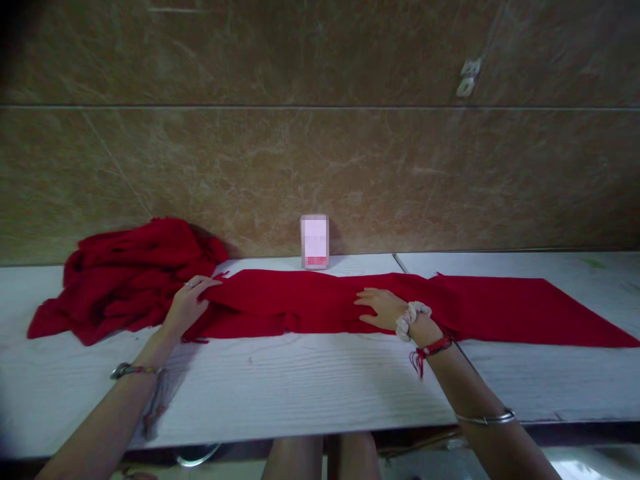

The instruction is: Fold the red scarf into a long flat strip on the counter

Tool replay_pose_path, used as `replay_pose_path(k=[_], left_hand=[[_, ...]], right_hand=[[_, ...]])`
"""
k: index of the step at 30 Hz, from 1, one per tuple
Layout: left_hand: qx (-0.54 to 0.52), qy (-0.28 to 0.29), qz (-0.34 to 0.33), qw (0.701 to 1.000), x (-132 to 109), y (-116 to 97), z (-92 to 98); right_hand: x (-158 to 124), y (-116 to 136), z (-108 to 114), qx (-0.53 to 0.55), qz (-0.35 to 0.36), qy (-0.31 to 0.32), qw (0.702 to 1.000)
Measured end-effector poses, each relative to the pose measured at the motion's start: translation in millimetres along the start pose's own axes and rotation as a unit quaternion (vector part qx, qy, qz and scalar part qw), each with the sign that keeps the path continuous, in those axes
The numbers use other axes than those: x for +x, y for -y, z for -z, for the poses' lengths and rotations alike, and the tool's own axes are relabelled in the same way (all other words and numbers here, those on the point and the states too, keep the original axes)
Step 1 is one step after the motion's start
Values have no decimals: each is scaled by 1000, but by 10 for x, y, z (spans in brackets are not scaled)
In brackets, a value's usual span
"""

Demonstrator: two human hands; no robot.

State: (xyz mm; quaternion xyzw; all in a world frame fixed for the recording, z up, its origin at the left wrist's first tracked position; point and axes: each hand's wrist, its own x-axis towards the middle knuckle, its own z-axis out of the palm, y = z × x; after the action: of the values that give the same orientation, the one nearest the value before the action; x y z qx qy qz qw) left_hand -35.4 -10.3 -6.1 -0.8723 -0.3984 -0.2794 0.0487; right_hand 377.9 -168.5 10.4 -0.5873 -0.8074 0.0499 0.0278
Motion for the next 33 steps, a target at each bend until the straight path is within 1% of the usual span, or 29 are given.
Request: replay_pose_path(k=[1,3,4,5,6,8,11,13,15,17,18,23,25,28,30,33], left_hand=[[-12,25,-10,1000,-3,2,-2],[-30,100,-36,994,-2,-10,-16],[-35,129,-45,990,0,-21,-27],[-37,146,-48,987,1,-34,-38],[-37,150,-47,987,1,-46,-49],[-37,139,-42,989,2,-65,-67],[-34,116,-28,992,12,-74,-85],[-31,92,-15,995,26,-69,-93],[-32,69,-6,997,42,-55,-97],[-32,56,1,998,49,-34,-98],[-31,59,4,998,46,-22,-97],[-33,142,4,989,3,26,-82],[-45,153,2,987,-11,42,-71],[-56,150,9,987,-17,68,-62],[-52,138,28,989,-14,86,-64],[-48,94,61,993,-6,107,-62]], right_hand=[[111,105,66,20,29,-7,999],[363,307,131,60,74,-50,994],[490,399,122,73,84,-76,991],[605,481,86,80,88,-98,988],[702,554,27,83,87,-114,986],[822,669,-127,79,84,-119,986],[836,773,-322,69,96,-79,990],[798,799,-382,59,108,-60,991],[775,793,-406,44,114,-66,990],[780,759,-434,25,122,-85,989],[790,734,-458,17,130,-96,987],[840,603,-611,-18,180,-153,972],[838,576,-624,-24,194,-173,965],[822,571,-578,-30,195,-213,957],[808,584,-534,-33,174,-245,953],[790,620,-479,-21,130,-283,950]])
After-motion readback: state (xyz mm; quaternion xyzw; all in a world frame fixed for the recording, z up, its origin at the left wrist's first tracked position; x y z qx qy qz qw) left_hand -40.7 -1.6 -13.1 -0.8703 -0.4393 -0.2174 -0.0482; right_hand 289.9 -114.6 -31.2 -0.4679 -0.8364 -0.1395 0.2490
